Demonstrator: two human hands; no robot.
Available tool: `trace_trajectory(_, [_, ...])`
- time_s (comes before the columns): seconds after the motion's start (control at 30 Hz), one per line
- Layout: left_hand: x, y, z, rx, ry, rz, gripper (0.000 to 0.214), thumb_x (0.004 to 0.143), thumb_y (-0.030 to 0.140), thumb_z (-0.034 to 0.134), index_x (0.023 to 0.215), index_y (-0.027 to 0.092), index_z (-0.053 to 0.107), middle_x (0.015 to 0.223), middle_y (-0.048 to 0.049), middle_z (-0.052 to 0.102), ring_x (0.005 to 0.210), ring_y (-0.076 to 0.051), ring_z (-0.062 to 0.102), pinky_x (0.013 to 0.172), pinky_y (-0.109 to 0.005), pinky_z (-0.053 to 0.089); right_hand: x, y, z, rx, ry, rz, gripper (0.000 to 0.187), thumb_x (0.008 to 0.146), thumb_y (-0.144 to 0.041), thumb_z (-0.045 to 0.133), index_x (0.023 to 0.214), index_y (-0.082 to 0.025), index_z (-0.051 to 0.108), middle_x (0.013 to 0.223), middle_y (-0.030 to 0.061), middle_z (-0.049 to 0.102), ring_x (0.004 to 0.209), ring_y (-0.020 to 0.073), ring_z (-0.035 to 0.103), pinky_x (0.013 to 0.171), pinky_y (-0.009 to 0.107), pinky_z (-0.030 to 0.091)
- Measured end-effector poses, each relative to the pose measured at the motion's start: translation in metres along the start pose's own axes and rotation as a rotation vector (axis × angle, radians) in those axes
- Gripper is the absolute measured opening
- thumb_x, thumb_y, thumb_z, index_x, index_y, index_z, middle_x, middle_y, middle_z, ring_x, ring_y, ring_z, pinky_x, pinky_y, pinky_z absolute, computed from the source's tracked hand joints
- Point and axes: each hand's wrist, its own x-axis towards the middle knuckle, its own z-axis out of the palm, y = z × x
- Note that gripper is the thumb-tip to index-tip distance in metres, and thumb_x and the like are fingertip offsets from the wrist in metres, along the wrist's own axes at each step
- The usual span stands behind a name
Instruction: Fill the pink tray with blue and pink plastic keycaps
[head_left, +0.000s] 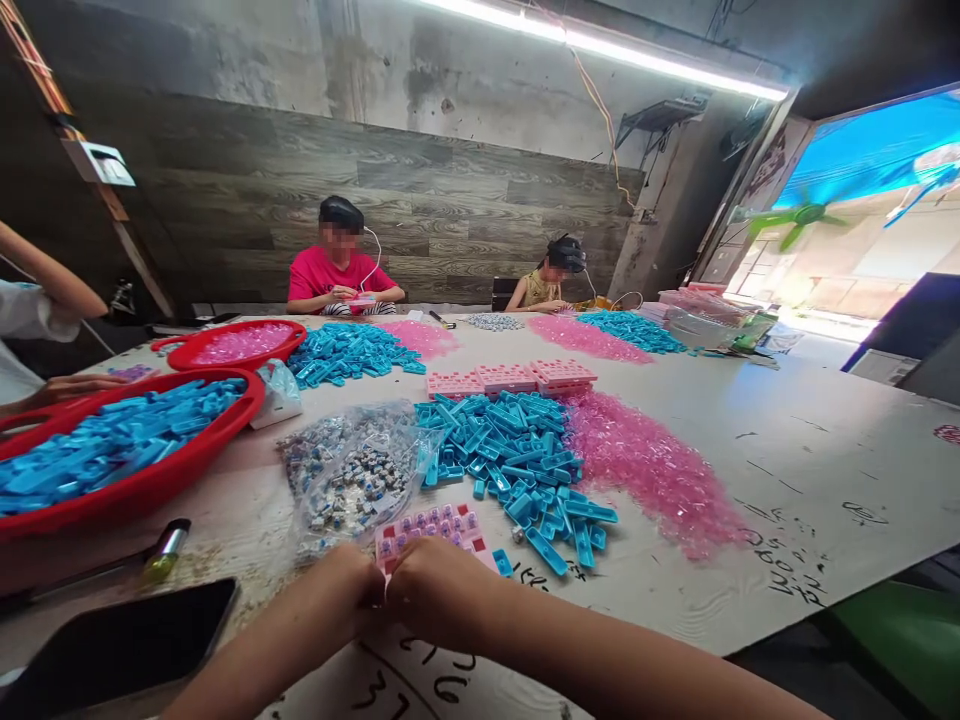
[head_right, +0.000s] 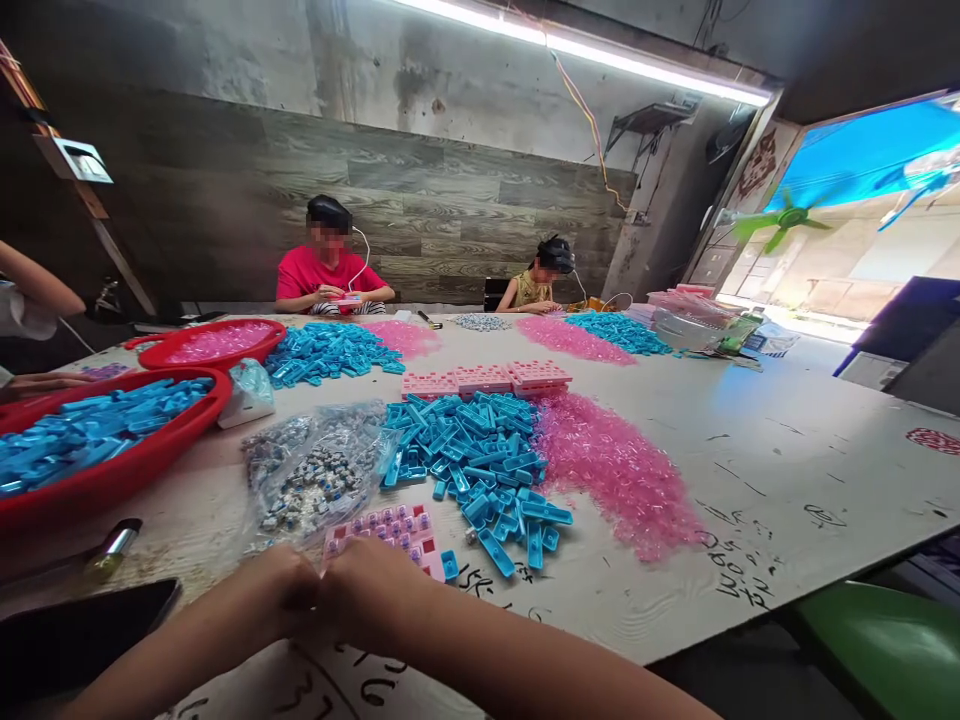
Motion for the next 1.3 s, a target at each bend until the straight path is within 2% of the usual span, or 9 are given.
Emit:
trace_trajectory(0.17, [-0.003, -0.003, -0.001, 0.058, 0.002, -0.031, 0.019, 0.059, 0.015, 0.047, 0.044, 0.015, 0.035, 0.048, 0.0057, 0.018, 0.047, -0.007, 0.022, 0.045, -0.022, 0.015, -0.003, -0.002, 0.005, -0.073, -0.041, -0.011, 0.013, 0.073, -0.012, 0.06, 0.064, -0.014, 0.068, 0.064, 0.0041, 0.068, 0.057, 0.014, 0.058, 0.054, 0.023, 0.04])
trace_trajectory(0.3, [-0.005, -0.007, -0.002, 0.135, 0.037, -0.012, 0.018, 0.062, 0.017, 0.049, 0.045, 0.014, 0.045, 0.045, 0.0059, 0.027, 0.046, -0.007, 0.026, 0.046, -0.022, 0.016, -0.018, 0.008, -0.004, 0.14, 0.054, -0.016, 0.013, 0.075, -0.01, 0.06, 0.076, -0.016, 0.071, 0.087, 0.0041, 0.072, 0.076, 0.0137, 0.063, 0.065, 0.021, 0.046])
trace_trajectory(0.47, [-0.011, -0.005, -0.009, 0.132, 0.036, -0.029, 0.014, 0.063, 0.023, 0.055, 0.053, 0.014, 0.058, 0.048, 0.0049, 0.04, 0.048, -0.008, 0.035, 0.047, -0.021, 0.02, -0.066, 0.06, -0.036, 0.117, 0.349, 0.331, 0.031, 0.074, -0.002, 0.056, 0.094, -0.021, 0.07, 0.095, 0.0043, 0.07, 0.09, 0.0174, 0.062, 0.08, 0.032, 0.048])
trace_trajectory(0.53, [-0.015, -0.002, -0.013, 0.108, 0.033, -0.037, 0.012, 0.062, 0.022, 0.057, 0.054, 0.014, 0.058, 0.049, 0.0048, 0.042, 0.048, -0.008, 0.036, 0.046, -0.02, 0.021, -0.087, 0.082, -0.044, 0.013, 0.285, 0.409, 0.035, 0.07, 0.002, 0.057, 0.093, -0.021, 0.07, 0.097, 0.0052, 0.07, 0.095, 0.0214, 0.06, 0.085, 0.039, 0.047])
trace_trajectory(0.73, [-0.02, -0.002, -0.019, 0.093, 0.071, 0.055, 0.011, 0.065, 0.021, 0.057, 0.057, 0.014, 0.059, 0.053, 0.0037, 0.051, 0.05, -0.009, 0.044, 0.045, -0.019, 0.025, -0.113, 0.109, -0.036, 0.026, 0.128, 0.377, 0.039, 0.065, 0.003, 0.06, 0.093, -0.021, 0.071, 0.098, 0.0052, 0.069, 0.095, 0.0215, 0.06, 0.083, 0.034, 0.049])
trace_trajectory(0.8, [-0.015, -0.007, -0.021, 0.074, 0.172, 0.076, 0.019, 0.074, 0.026, 0.053, 0.06, 0.014, 0.06, 0.053, 0.0025, 0.053, 0.051, -0.01, 0.046, 0.048, -0.02, 0.029, -0.111, 0.112, -0.03, 0.023, 0.135, 0.365, 0.037, 0.066, 0.003, 0.058, 0.091, -0.021, 0.071, 0.094, 0.0055, 0.069, 0.093, 0.0216, 0.06, 0.08, 0.034, 0.05])
trace_trajectory(0.9, [-0.004, -0.021, -0.023, 0.076, 0.519, 0.082, 0.024, 0.083, 0.025, 0.043, 0.074, 0.016, 0.063, 0.07, -0.0028, 0.061, 0.066, -0.015, 0.055, 0.062, -0.025, 0.041, -0.108, 0.117, -0.024, 0.025, 0.175, 0.349, 0.034, 0.067, 0.002, 0.056, 0.088, -0.021, 0.072, 0.09, 0.0055, 0.069, 0.089, 0.0211, 0.061, 0.078, 0.034, 0.05])
trace_trajectory(1.03, [0.01, -0.045, -0.022, 0.074, 0.826, 0.057, 0.027, 0.082, 0.014, 0.037, 0.092, 0.017, 0.062, 0.094, -0.0087, 0.063, 0.089, -0.021, 0.057, 0.083, -0.035, 0.045, -0.107, 0.12, -0.029, 0.203, 0.38, 0.373, 0.025, 0.072, -0.014, 0.06, 0.093, -0.022, 0.07, 0.092, 0.0068, 0.068, 0.089, 0.0218, 0.062, 0.082, 0.038, 0.05])
trace_trajectory(1.3, [0.019, -0.06, -0.006, -0.003, 0.53, 0.011, 0.055, 0.063, -0.008, 0.037, 0.099, 0.021, 0.066, 0.128, -0.0066, 0.053, 0.118, -0.024, 0.048, 0.103, -0.038, 0.035, -0.118, 0.102, -0.067, 1.068, 0.782, 0.582, 0.061, 0.067, -0.061, 0.062, 0.113, -0.022, 0.062, 0.103, 0.0135, 0.067, 0.097, 0.0286, 0.062, 0.081, 0.039, 0.052])
